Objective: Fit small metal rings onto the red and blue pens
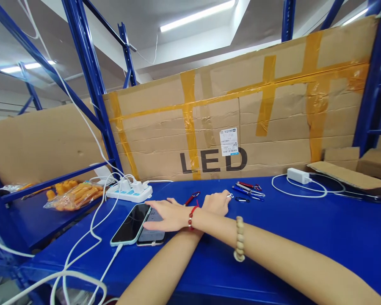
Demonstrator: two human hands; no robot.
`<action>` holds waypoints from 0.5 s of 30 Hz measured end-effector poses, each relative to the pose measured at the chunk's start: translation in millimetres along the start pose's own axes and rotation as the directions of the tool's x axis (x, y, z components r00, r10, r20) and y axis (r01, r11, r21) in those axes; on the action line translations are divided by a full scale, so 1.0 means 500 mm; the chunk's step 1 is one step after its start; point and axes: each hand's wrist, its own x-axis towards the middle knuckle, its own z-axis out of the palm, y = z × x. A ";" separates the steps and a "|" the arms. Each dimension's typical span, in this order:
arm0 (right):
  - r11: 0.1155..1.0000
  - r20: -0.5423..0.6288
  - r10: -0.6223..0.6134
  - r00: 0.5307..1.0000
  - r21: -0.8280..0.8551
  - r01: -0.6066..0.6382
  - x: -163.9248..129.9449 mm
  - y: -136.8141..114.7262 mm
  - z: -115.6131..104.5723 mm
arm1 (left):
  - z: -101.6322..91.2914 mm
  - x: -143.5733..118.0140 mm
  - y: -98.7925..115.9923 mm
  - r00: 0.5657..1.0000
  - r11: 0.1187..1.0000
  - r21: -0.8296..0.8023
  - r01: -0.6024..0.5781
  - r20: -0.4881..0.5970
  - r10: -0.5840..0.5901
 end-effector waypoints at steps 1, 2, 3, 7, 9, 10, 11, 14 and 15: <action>1.000 0.040 0.004 0.999 0.008 -0.004 0.017 -0.006 0.011 | 0.001 -0.001 -0.007 0.999 0.999 0.012 -0.037 0.005 0.037; 1.000 0.074 0.009 0.997 0.012 -0.010 0.030 -0.012 0.019 | 0.003 -0.001 -0.014 0.998 0.997 0.024 -0.069 0.003 0.069; 1.000 0.105 0.019 0.994 0.013 -0.020 0.040 -0.016 0.026 | 0.006 0.000 -0.018 0.996 0.995 0.037 -0.093 -0.003 0.093; 0.998 0.154 0.045 0.987 0.034 -0.051 0.054 -0.026 0.026 | 0.013 0.003 -0.022 0.993 0.992 0.044 -0.114 -0.023 0.116; 0.998 0.102 0.013 0.995 0.053 -0.019 0.047 -0.022 0.013 | 0.012 0.004 -0.020 0.994 0.994 0.030 -0.108 -0.013 0.108; 0.998 0.063 -0.006 0.998 0.056 0.003 0.039 -0.015 0.005 | 0.010 0.005 -0.020 0.996 0.996 0.018 -0.088 -0.002 0.088; 0.999 0.014 -0.022 1.000 0.050 0.021 0.029 -0.005 -0.003 | 0.008 0.007 -0.021 0.998 0.998 0.002 -0.061 0.013 0.061; 0.999 -0.133 0.044 0.990 -0.024 -0.048 -0.019 0.047 -0.031 | 0.004 0.014 -0.031 0.998 0.998 -0.066 0.015 0.059 -0.011; 0.991 -0.191 0.103 0.976 -0.065 -0.117 -0.040 0.070 -0.040 | 0.004 0.017 -0.035 0.998 0.995 -0.094 0.027 0.065 -0.021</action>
